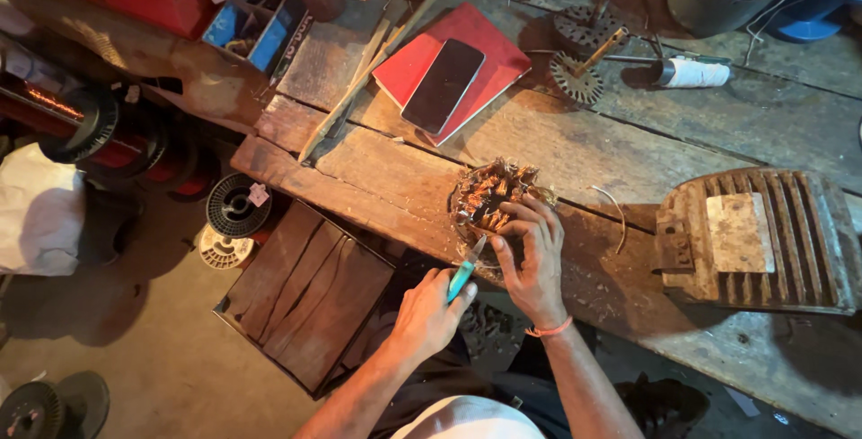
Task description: The person uses pliers to cut and remove copper wire from a circular electrical component on a workbench. The person repeatedly snips and pulls wire segments, gradually clearing the component.
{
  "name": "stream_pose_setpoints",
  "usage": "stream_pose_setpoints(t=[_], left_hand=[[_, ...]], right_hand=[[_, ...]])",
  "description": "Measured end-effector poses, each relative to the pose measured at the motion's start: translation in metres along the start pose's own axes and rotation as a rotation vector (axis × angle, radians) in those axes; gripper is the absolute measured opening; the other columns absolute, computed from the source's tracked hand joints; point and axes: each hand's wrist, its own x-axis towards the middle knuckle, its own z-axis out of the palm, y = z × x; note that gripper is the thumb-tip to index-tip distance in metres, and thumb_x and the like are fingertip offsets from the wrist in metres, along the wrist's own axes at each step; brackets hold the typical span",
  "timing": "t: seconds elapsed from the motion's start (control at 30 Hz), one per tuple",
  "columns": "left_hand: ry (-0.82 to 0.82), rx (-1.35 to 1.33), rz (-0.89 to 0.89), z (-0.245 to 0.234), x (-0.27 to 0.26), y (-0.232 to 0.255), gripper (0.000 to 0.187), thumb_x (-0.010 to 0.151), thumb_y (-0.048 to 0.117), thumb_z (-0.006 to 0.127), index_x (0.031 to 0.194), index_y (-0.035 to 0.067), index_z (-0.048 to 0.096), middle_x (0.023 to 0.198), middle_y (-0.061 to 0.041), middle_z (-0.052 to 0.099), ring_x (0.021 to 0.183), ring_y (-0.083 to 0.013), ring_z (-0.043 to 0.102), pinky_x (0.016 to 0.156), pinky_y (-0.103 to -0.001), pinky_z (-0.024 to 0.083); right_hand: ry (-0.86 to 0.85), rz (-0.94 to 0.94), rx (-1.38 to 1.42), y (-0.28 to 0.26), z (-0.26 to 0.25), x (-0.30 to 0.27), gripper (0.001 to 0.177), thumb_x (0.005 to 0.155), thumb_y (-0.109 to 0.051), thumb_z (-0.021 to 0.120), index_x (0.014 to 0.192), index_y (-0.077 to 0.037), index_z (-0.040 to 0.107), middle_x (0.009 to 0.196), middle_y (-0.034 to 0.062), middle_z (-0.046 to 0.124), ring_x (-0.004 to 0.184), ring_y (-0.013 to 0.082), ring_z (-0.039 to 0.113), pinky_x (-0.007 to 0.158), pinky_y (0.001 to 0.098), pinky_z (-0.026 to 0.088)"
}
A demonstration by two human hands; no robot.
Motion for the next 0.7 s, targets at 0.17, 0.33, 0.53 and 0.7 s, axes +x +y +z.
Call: stream_pose_setpoints(t=[0.17, 0.33, 0.53, 0.7], left_hand=[[-0.065, -0.21, 0.004, 0.015, 0.012, -0.018, 0.035, 0.096, 0.038, 0.067, 0.096, 0.003, 0.068, 0.084, -0.013, 0.063, 0.08, -0.0276, 0.063, 0.073, -0.042, 0.049], [-0.04, -0.435, -0.081, 0.038, 0.016, -0.031, 0.027, 0.091, 0.028, 0.07, 0.103, 0.004, 0.068, 0.07, -0.005, 0.064, 0.064, -0.0118, 0.054, 0.063, -0.033, 0.048], [0.094, -0.513, 0.073, 0.074, 0.026, -0.053, 0.018, 0.092, 0.018, 0.071, 0.103, 0.004, 0.071, 0.067, -0.005, 0.065, 0.06, -0.0092, 0.051, 0.056, -0.031, 0.046], [-0.312, -1.157, -0.07, 0.084, 0.025, -0.066, 0.022, 0.098, 0.027, 0.067, 0.096, 0.005, 0.063, 0.068, -0.002, 0.058, 0.049, -0.0117, 0.05, 0.045, -0.027, 0.039]], right_hand=[[0.004, -0.011, -0.003, 0.002, 0.0, 0.0, 0.017, 0.097, -0.016, 0.069, 0.107, -0.007, 0.06, 0.134, 0.0107, 0.064, 0.141, 0.0357, 0.046, 0.119, 0.0503, 0.031], [0.008, -0.004, 0.014, -0.001, 0.001, -0.001, 0.017, 0.096, -0.016, 0.069, 0.106, -0.007, 0.06, 0.134, 0.0106, 0.064, 0.141, 0.0354, 0.047, 0.119, 0.0499, 0.031], [0.004, 0.017, 0.024, 0.0, 0.0, -0.002, 0.016, 0.096, -0.016, 0.068, 0.105, -0.007, 0.06, 0.134, 0.0103, 0.065, 0.141, 0.0354, 0.046, 0.118, 0.0497, 0.031], [0.008, 0.005, 0.021, -0.002, 0.0, 0.001, 0.013, 0.098, -0.017, 0.066, 0.105, -0.007, 0.061, 0.134, 0.0105, 0.065, 0.14, 0.0357, 0.047, 0.117, 0.0496, 0.031]])
